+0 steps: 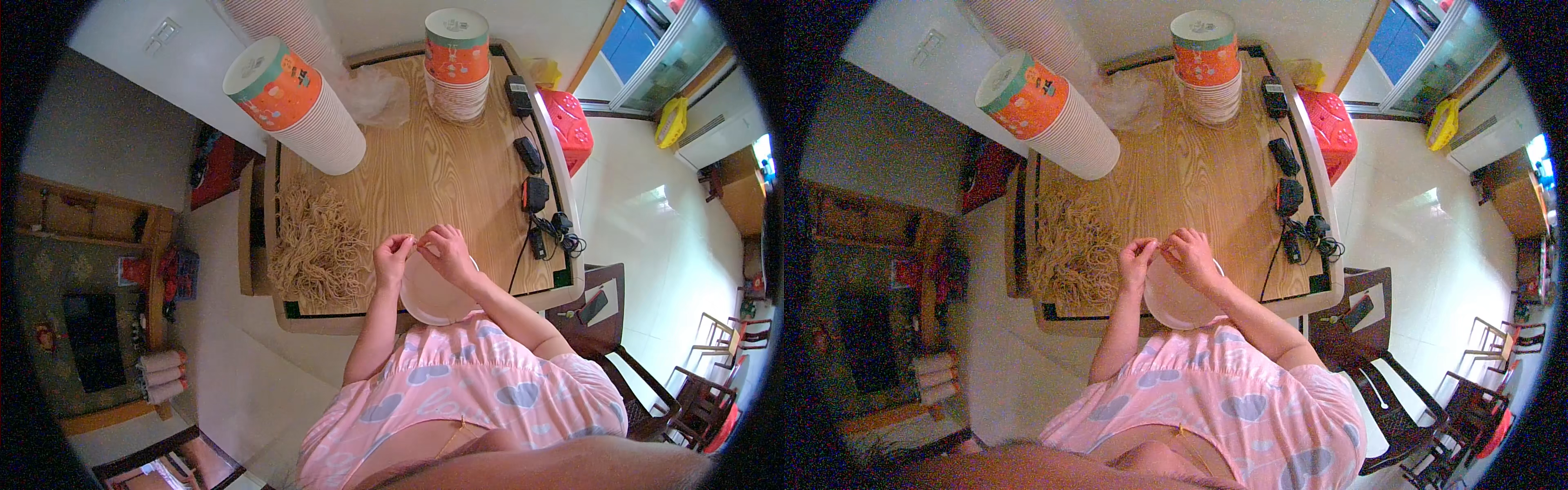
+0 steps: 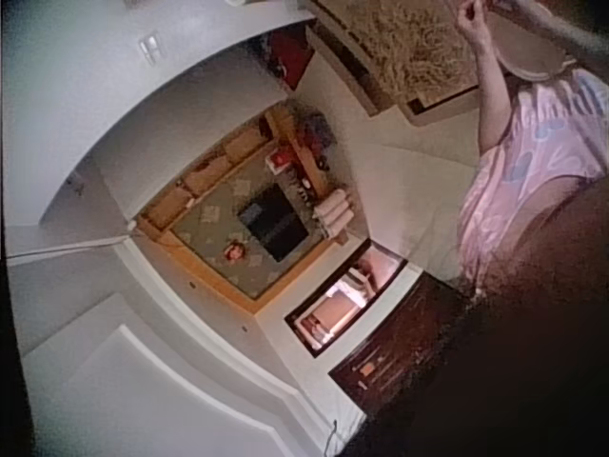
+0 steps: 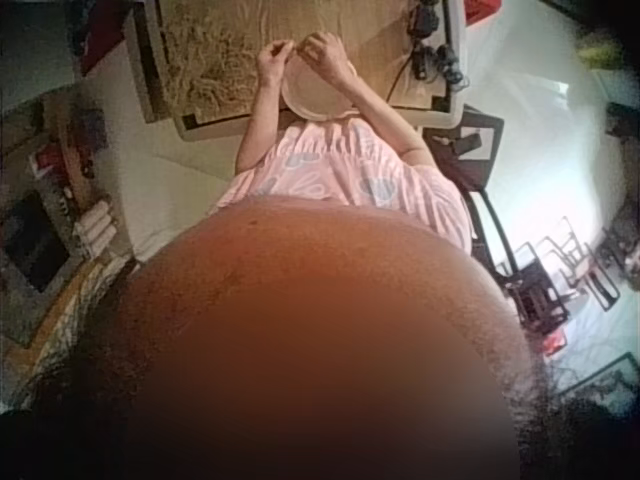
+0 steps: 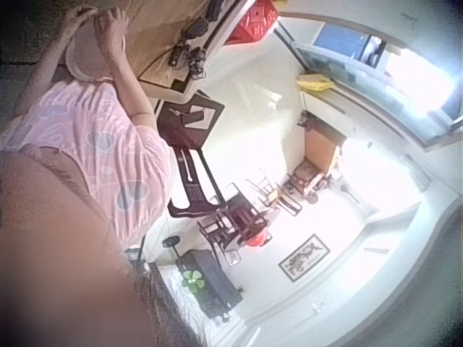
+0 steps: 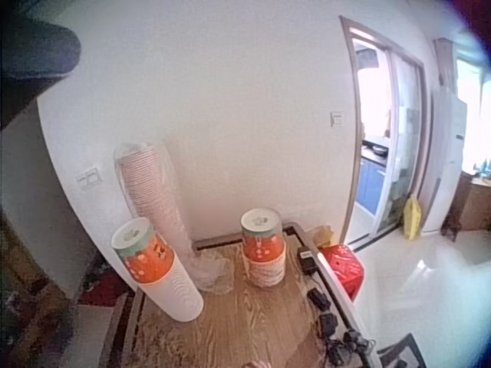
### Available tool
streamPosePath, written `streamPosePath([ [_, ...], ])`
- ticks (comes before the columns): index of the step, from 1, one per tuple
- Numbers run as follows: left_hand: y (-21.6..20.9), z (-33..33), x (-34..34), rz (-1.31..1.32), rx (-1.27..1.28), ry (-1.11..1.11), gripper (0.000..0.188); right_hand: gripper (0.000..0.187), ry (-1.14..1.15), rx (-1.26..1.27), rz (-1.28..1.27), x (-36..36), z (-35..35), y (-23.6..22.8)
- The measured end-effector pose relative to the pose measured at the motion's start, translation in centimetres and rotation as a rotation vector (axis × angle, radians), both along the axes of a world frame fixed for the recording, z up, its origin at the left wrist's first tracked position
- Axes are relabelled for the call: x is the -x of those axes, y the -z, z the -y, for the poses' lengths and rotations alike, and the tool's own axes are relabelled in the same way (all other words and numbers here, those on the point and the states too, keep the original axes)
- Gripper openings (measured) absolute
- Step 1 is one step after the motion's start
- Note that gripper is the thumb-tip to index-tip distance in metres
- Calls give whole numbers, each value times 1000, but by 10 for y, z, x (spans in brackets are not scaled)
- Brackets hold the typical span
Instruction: Packaging shredded material into paper cups.
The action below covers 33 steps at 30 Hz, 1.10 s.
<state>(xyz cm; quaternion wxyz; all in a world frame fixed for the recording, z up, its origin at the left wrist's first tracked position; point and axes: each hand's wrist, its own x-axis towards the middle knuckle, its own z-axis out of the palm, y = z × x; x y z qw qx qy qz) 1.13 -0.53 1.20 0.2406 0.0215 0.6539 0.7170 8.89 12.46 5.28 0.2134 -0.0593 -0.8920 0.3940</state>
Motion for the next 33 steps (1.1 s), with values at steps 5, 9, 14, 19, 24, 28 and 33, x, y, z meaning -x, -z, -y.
streamPosePath([
  [5, -1, 0, -1, -24, 7, 1, 8, 14, 18, -18, 48, 1, 1, 1],
  [9, -10, -2, -3, -20, 45, 3, 8, 14, 36, -20, 69, 2, 2, -1],
  [14, -2, 1, -1, 1, 46, -13, 8, 14, 51, -11, 73, 2, 3, 1],
  [19, 5, 2, 0, -25, 24, -21, 7, 15, 3, -60, 69, -1, 3, -2],
  [24, 9, 5, 1, -6, 43, -8, 7, 15, -22, -63, 43, -2, 3, -1],
  [28, 3, 4, -1, 27, 12, 8, 7, 14, -10, -46, 89, 0, 3, -2],
  [33, 0, 2, -1, -5, 47, 14, 6, 11, 26, 15, 113, 2, 3, 2],
])
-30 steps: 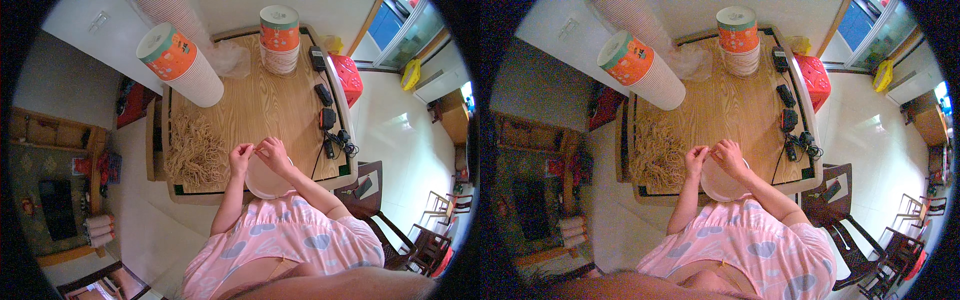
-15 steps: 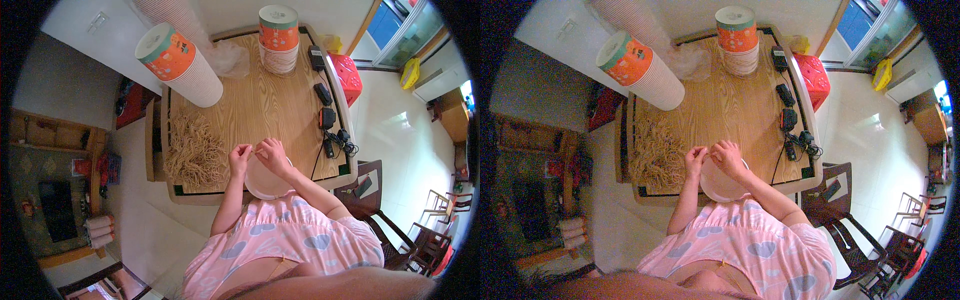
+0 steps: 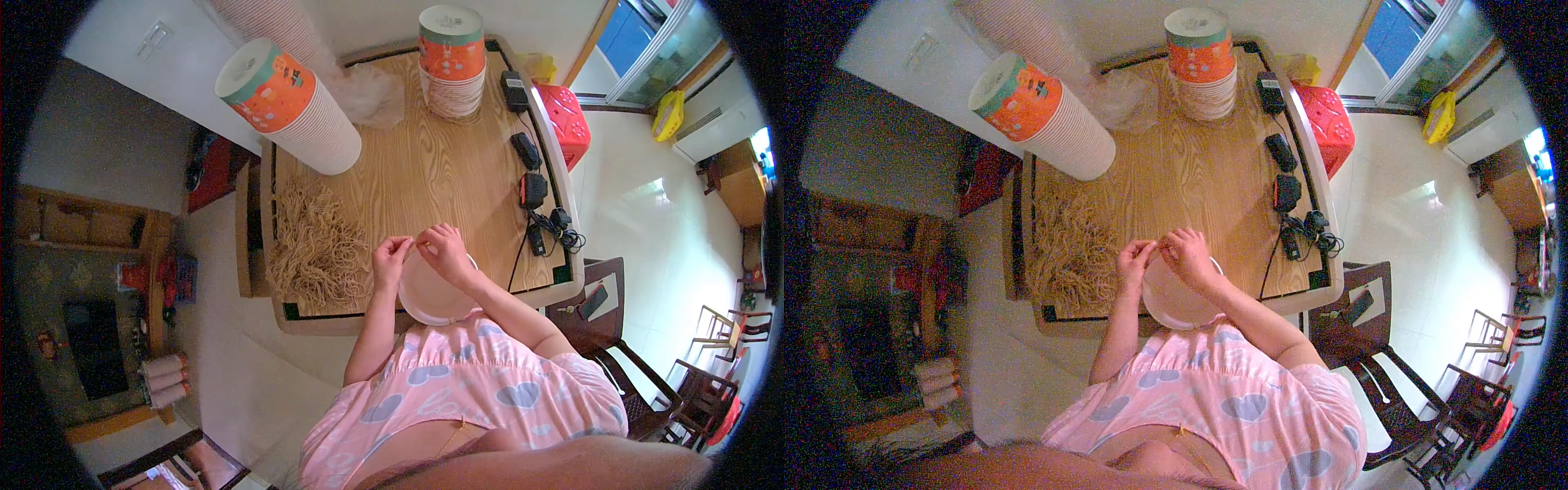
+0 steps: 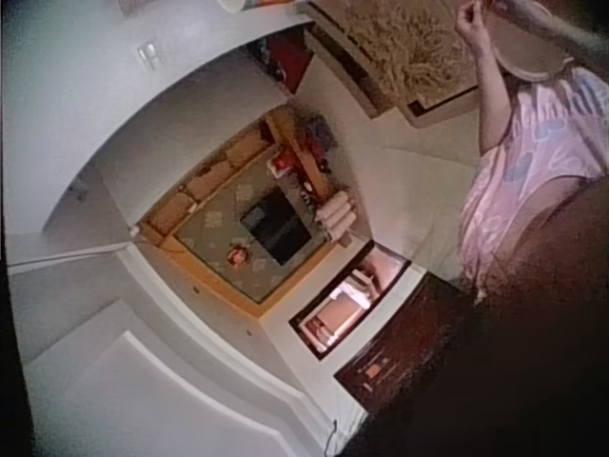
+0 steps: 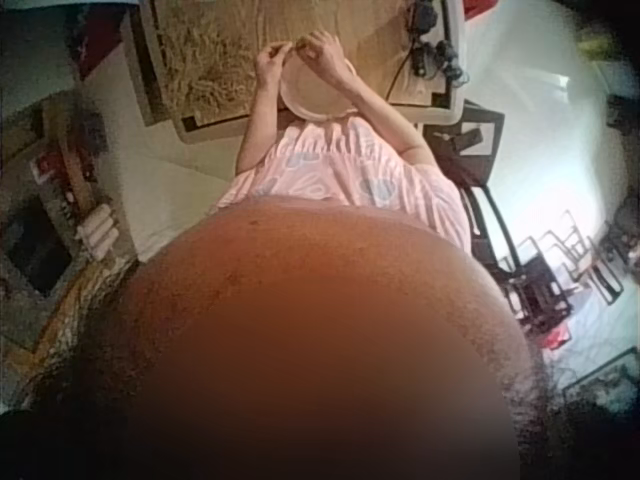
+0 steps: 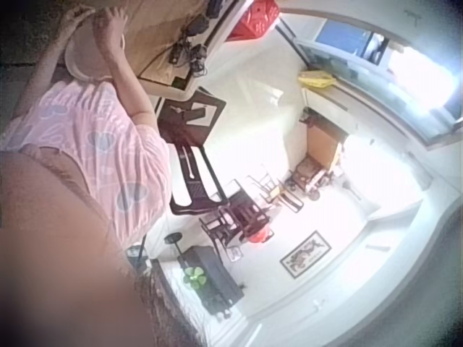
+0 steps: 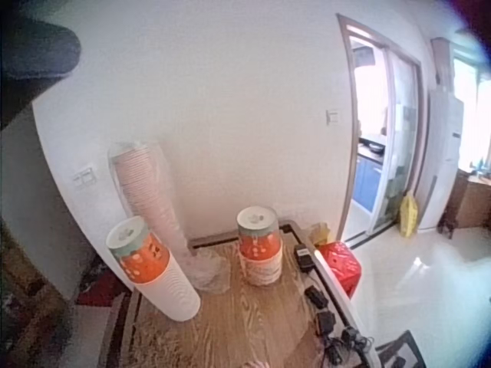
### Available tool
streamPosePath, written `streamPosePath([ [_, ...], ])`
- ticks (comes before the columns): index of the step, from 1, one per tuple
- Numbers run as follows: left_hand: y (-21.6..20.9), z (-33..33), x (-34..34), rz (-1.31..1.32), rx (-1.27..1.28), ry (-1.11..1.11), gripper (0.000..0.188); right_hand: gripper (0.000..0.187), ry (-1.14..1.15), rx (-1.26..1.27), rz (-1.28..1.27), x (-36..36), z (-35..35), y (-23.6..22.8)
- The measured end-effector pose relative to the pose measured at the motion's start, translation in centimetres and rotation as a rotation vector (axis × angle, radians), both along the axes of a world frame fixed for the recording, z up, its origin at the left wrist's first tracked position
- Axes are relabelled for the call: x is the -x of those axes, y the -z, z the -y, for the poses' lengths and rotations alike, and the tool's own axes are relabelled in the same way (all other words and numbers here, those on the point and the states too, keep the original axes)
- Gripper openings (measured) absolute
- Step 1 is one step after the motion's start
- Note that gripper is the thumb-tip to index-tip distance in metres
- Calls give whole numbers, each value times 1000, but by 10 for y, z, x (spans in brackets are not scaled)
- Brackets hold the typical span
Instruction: Packaging shredded material into paper cups.
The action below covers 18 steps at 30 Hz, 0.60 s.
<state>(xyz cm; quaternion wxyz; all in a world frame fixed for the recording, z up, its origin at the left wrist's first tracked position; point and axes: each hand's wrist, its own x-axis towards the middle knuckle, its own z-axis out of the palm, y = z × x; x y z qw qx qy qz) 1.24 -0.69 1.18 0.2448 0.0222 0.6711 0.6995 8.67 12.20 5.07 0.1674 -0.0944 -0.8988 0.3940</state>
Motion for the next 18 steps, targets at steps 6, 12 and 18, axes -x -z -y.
streamPosePath([
  [6, 3, 3, 2, 19, -7, 78, 8, 6, -25, 68, -90, 2, -4, 3],
  [12, -1, 0, 1, 36, -37, 114, 8, 5, -7, 240, -71, 3, -6, -1],
  [18, 4, -1, 3, 47, -55, 112, 5, 4, -48, 282, 17, 7, -13, 7],
])
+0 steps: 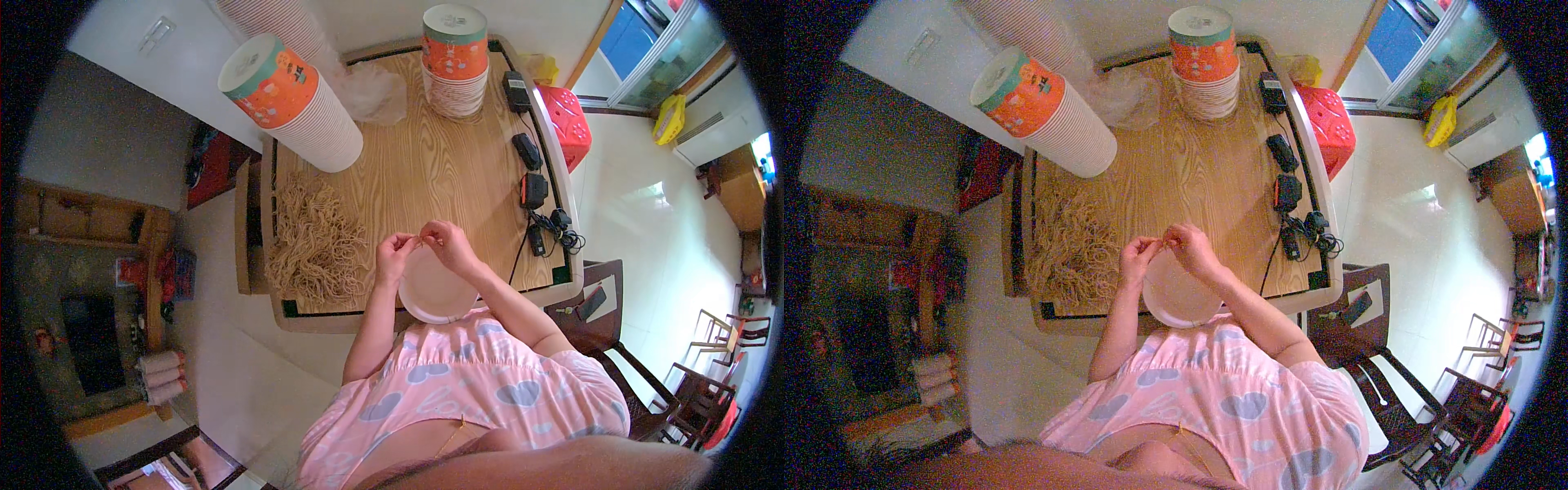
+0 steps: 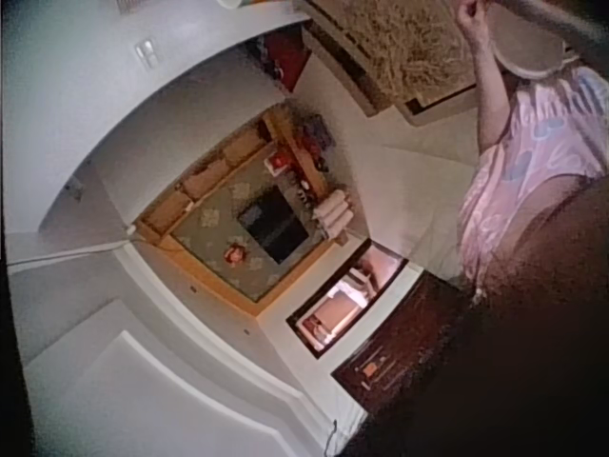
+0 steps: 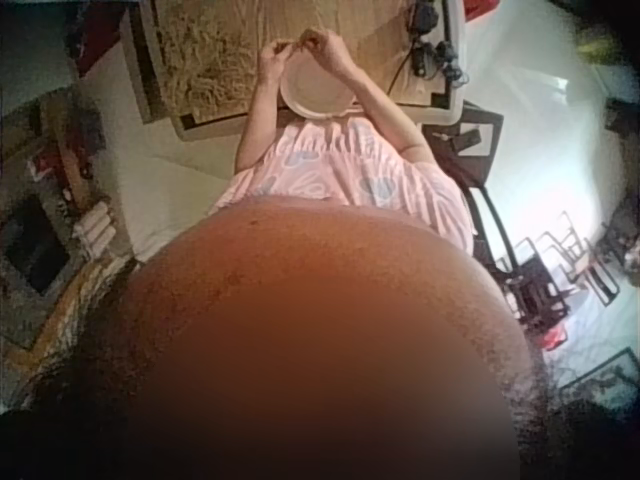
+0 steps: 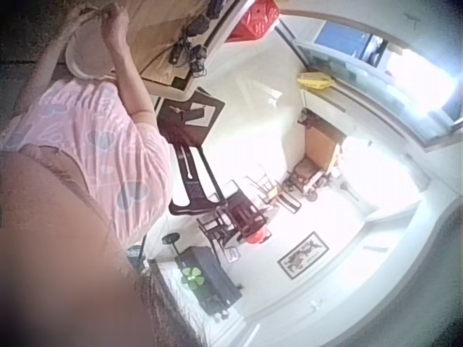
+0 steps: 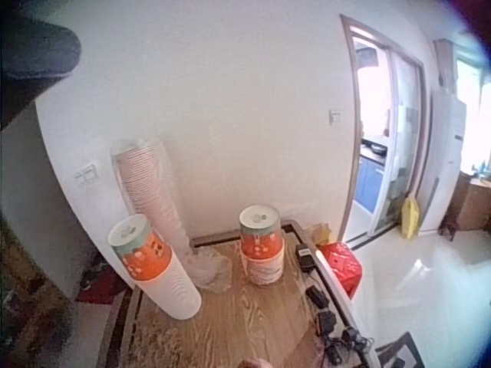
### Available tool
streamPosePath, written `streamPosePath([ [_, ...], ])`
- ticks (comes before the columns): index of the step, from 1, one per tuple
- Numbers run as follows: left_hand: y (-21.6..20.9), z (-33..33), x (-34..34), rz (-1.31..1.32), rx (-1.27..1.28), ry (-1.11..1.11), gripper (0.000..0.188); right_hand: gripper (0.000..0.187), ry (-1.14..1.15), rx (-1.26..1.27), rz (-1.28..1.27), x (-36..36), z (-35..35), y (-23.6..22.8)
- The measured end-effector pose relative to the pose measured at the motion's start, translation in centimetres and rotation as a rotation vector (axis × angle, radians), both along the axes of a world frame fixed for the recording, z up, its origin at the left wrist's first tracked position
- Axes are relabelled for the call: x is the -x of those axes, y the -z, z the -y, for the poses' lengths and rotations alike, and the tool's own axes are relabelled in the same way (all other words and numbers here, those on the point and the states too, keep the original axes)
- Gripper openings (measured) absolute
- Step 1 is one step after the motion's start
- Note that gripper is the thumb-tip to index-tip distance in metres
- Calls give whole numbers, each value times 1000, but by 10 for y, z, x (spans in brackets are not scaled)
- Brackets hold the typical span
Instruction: Packaging shredded material into paper cups.
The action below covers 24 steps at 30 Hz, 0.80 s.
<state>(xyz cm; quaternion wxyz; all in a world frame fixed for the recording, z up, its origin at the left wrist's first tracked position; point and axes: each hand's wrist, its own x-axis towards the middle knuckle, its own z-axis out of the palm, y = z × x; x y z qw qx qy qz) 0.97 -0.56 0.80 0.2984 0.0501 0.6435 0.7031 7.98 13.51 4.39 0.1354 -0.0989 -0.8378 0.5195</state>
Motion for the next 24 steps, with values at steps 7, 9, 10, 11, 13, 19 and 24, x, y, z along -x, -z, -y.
streamPosePath([
  [7, -1, 0, -2, 3, -13, -24, 3, 6, 46, 137, 81, -1, -1, 4],
  [9, -2, 0, -2, 12, -20, -27, 3, 6, 38, 150, 68, -1, -2, 2],
  [10, -2, 1, -2, 20, -27, -31, 4, 6, 5, 123, 80, -1, -2, -2],
  [11, -1, 2, -2, 20, -27, -33, 4, 7, -28, 96, 92, -2, -3, -4],
  [13, 1, 2, 0, -2, -3, -23, 3, 6, -44, 66, 75, -3, -5, -2],
  [19, 2, 2, 0, 60, -75, -18, 3, 8, -12, 106, 70, -2, -3, 3],
  [24, 6, 3, 0, 71, -96, -28, 3, 10, -20, 96, 79, -3, -4, -4],
])
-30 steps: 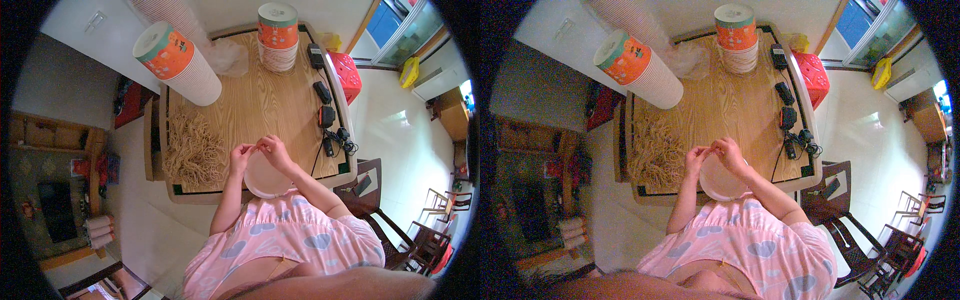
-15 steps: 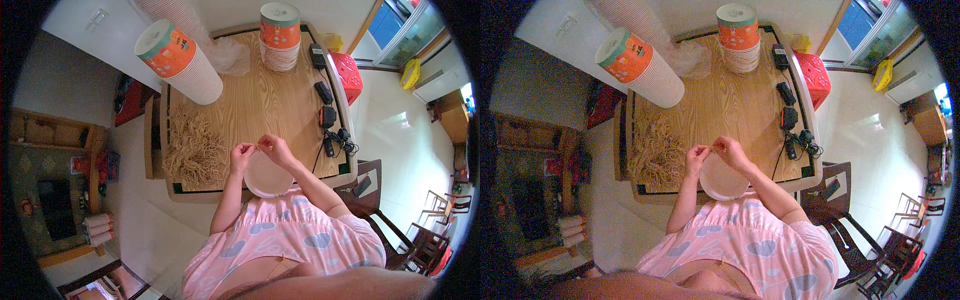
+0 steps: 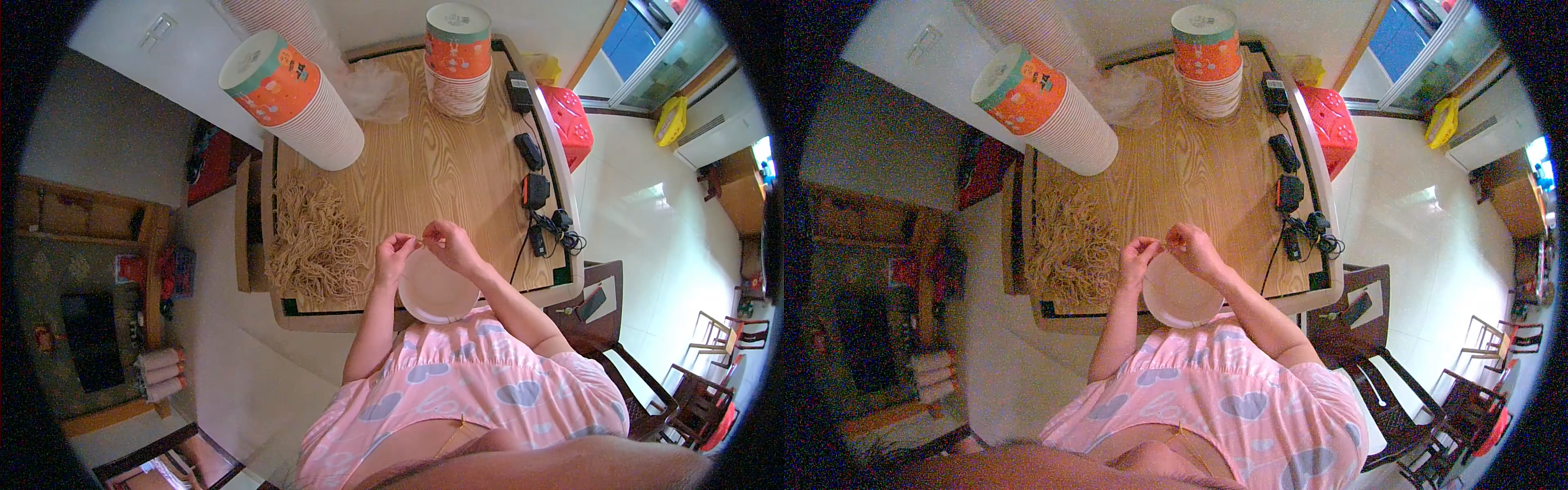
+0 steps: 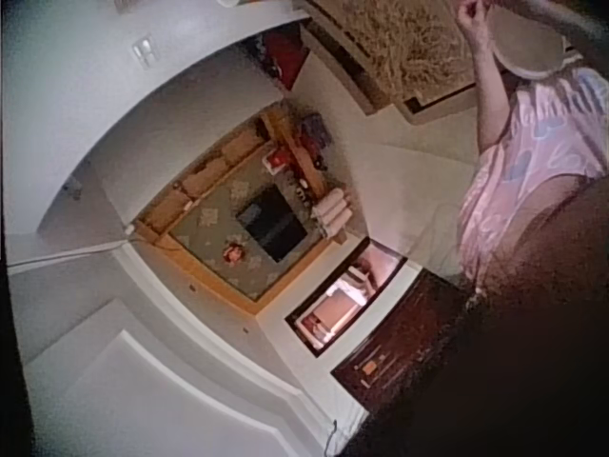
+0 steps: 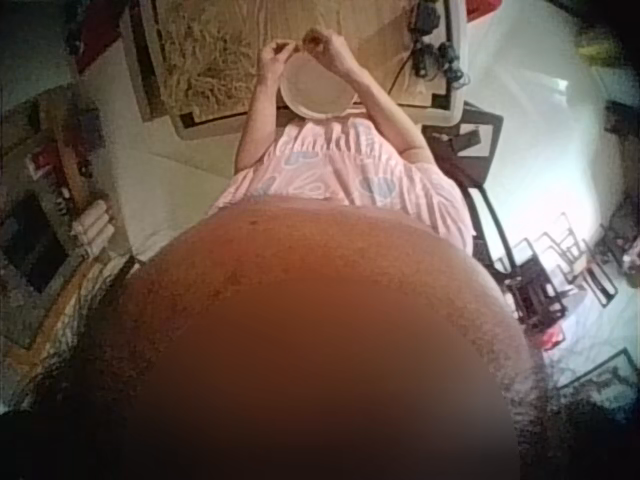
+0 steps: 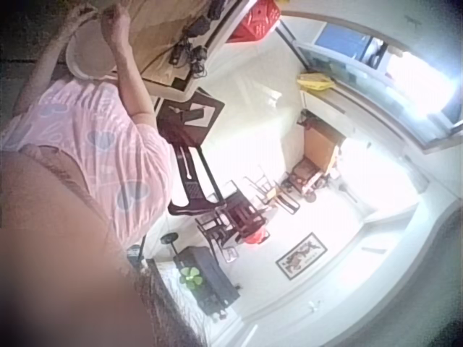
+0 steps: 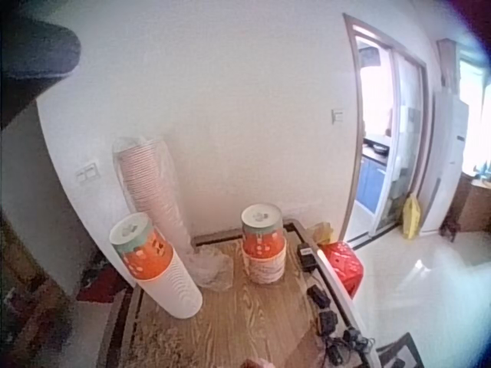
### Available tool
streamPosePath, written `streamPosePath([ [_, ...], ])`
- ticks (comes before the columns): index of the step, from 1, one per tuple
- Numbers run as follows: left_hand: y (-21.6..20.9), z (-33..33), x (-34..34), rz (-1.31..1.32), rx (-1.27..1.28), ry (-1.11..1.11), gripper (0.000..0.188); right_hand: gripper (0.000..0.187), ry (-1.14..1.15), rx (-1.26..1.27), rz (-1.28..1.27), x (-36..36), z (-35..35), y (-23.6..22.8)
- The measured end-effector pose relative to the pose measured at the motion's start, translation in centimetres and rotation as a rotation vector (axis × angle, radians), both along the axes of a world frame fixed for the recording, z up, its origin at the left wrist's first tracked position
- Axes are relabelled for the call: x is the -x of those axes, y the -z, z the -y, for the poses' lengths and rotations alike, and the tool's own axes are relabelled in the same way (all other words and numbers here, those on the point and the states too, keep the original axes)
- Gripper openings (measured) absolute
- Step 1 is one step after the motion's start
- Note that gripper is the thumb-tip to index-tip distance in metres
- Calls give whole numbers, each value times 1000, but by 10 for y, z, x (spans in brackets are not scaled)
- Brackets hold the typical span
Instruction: Packaging shredded material into paper cups.
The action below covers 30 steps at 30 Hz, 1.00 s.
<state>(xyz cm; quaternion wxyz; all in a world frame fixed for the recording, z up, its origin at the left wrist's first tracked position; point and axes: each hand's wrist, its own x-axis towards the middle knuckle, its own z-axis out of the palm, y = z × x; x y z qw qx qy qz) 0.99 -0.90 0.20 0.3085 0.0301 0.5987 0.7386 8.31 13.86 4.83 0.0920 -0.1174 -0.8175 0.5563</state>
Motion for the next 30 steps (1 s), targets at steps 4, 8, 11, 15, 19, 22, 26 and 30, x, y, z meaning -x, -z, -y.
streamPosePath([
  [4, 1, 1, 0, -53, 72, 2, 3, 9, -33, -54, -21, 0, 1, -4],
  [8, 4, 3, 1, -78, 91, 16, 3, 9, -41, -77, -52, -2, 4, -1],
  [11, -7, -1, 0, -73, 60, 26, 3, 9, -37, -68, -79, -1, 2, 1],
  [15, -19, -3, -1, -11, 45, 52, 3, 8, -38, -63, -93, 0, 1, 2],
  [19, -17, -4, 0, -14, 25, 44, 3, 7, -27, -45, -79, 2, 3, 7],
  [22, -13, -2, 1, -18, 29, 58, 3, 7, -21, -31, -65, 2, 5, 6],
  [26, -14, -1, 2, -45, 39, 85, 2, 9, 15, 85, -16, 3, 6, 5],
  [30, -12, 0, 2, -21, 19, 106, 2, 9, 22, 77, -15, 3, 7, 7],
])
